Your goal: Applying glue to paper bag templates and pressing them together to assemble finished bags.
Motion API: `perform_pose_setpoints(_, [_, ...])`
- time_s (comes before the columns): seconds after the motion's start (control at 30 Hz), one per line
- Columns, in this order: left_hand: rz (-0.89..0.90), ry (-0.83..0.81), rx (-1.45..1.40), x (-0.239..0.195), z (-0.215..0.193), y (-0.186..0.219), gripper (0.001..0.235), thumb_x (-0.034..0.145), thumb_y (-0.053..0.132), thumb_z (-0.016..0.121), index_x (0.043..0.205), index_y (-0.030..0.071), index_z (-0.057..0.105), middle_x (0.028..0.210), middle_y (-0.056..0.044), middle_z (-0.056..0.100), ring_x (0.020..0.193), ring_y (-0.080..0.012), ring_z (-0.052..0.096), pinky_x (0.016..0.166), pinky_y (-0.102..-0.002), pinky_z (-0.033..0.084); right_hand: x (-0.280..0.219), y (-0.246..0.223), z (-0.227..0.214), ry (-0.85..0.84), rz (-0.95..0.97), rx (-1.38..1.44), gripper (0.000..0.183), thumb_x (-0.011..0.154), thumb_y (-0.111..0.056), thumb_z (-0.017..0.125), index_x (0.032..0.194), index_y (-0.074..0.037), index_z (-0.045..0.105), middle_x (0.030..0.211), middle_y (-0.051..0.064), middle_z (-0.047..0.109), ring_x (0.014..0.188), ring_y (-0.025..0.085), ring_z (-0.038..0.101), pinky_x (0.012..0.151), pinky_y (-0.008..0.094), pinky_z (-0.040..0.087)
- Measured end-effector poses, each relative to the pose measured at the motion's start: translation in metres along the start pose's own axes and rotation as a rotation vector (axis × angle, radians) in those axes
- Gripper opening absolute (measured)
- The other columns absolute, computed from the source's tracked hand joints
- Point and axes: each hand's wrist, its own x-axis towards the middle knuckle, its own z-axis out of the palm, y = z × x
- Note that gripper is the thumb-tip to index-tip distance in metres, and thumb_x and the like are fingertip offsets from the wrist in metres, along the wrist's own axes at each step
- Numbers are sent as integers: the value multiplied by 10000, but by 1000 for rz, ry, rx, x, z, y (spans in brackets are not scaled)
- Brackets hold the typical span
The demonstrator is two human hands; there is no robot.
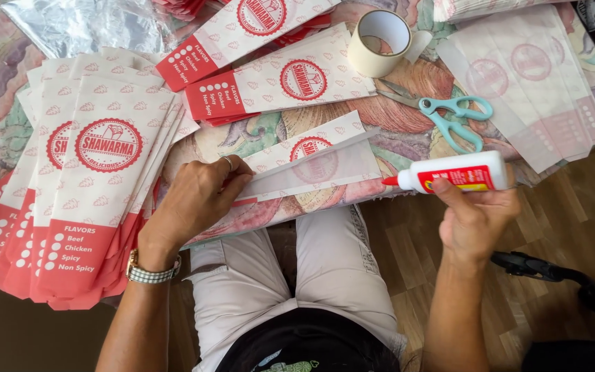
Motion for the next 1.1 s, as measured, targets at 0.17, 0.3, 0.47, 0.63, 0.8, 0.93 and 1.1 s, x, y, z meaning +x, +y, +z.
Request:
perform_pose_setpoints(0.17, [-158,-89,-48,4,-9,6,123,952,187,659,978,83,720,763,-105,782,766,-396,742,747,-526,550,-3,35,3,21,-64,-59,615,693,94,946,1186,-65,616,1054,164,718,1061,268,733,1019,473,602])
perform_pose_setpoints(0.3, [-174,-98,-66,5,-7,3,116,938,188,670,960,90,729,677,-102,747,703,-398,727,726,-513,550,-1,42,0,4,-62,-95,597,716,62,956,1199,-64,627,1085,193,714,1084,317,728,1029,506,589])
perform_pose_setpoints(0.47, [-174,-90,-107,11,-10,2,108,934,155,678,940,65,738,597,-107,682,628,-396,703,682,-483,544,4,55,2,-34,-43,-57,558,696,53,959,1148,-53,649,1027,174,723,1029,277,736,1002,459,606])
perform_pose_setpoints(0.63, [-214,-124,-180,18,-12,-5,108,900,150,693,918,57,745,547,-110,607,572,-375,648,636,-463,507,-15,72,22,-70,-4,8,536,646,36,972,1067,-54,653,950,154,735,983,234,738,961,426,611])
perform_pose_setpoints(0.8, [-260,-171,-235,27,-21,-8,119,886,152,694,902,58,765,533,-81,548,554,-291,603,622,-408,488,-35,67,61,-119,26,61,537,595,39,985,1021,-50,669,889,150,738,940,220,747,919,410,619])
perform_pose_setpoints(0.93, [-260,-190,-261,29,-24,-8,147,878,182,695,922,58,762,566,-108,567,596,-331,622,628,-445,485,-48,58,91,-220,83,76,478,626,44,967,964,-23,635,809,171,719,827,224,743,788,395,638])
perform_pose_setpoints(1.1, [-270,-216,-256,30,-28,-11,186,865,226,700,954,82,774,684,-139,689,749,-398,695,697,-472,515,-69,51,127,-309,68,54,476,619,31,983,947,-10,640,805,169,715,861,188,705,817,392,611])
